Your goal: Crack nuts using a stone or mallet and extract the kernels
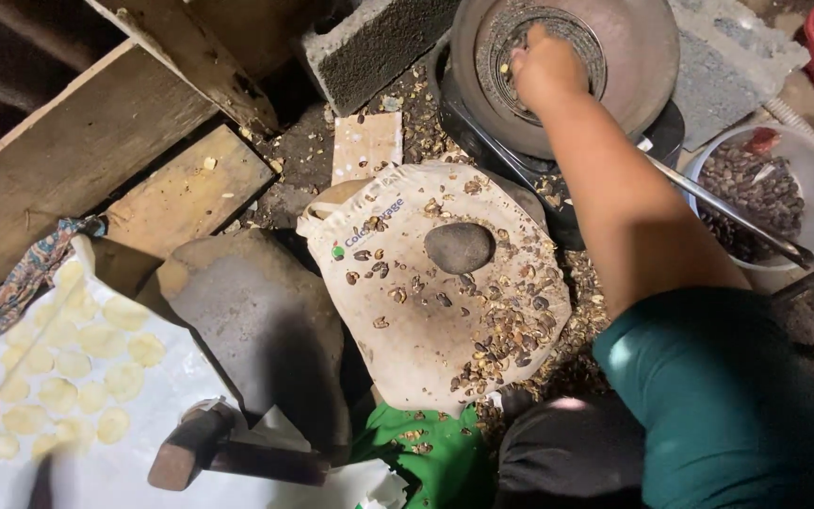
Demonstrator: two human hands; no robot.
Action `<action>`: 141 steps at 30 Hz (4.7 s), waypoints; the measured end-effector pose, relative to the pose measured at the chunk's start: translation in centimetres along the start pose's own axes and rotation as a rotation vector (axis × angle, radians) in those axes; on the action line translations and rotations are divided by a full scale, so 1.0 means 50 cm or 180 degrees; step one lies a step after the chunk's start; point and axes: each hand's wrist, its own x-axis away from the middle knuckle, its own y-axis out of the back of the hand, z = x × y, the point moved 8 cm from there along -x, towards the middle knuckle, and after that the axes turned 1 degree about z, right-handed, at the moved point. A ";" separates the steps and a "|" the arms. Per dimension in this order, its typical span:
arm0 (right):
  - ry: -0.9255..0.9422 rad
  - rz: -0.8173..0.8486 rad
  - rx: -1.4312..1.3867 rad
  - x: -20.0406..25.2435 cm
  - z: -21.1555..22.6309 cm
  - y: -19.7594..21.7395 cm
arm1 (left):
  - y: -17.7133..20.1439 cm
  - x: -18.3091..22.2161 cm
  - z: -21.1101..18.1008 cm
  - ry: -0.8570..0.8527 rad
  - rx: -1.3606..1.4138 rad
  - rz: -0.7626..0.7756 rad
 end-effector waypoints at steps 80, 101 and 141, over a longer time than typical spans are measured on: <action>0.1539 0.1309 -0.0470 0.667 0.278 0.124 | -0.620 0.029 -0.250 0.0618 0.1498 -0.0980; 0.1320 0.1875 0.0056 0.667 0.287 0.108 | -0.634 0.045 -0.244 0.0743 0.1538 -0.0933; 0.1393 0.2001 0.0021 0.652 0.302 0.077 | -0.633 0.085 -0.202 0.0664 0.1733 -0.1248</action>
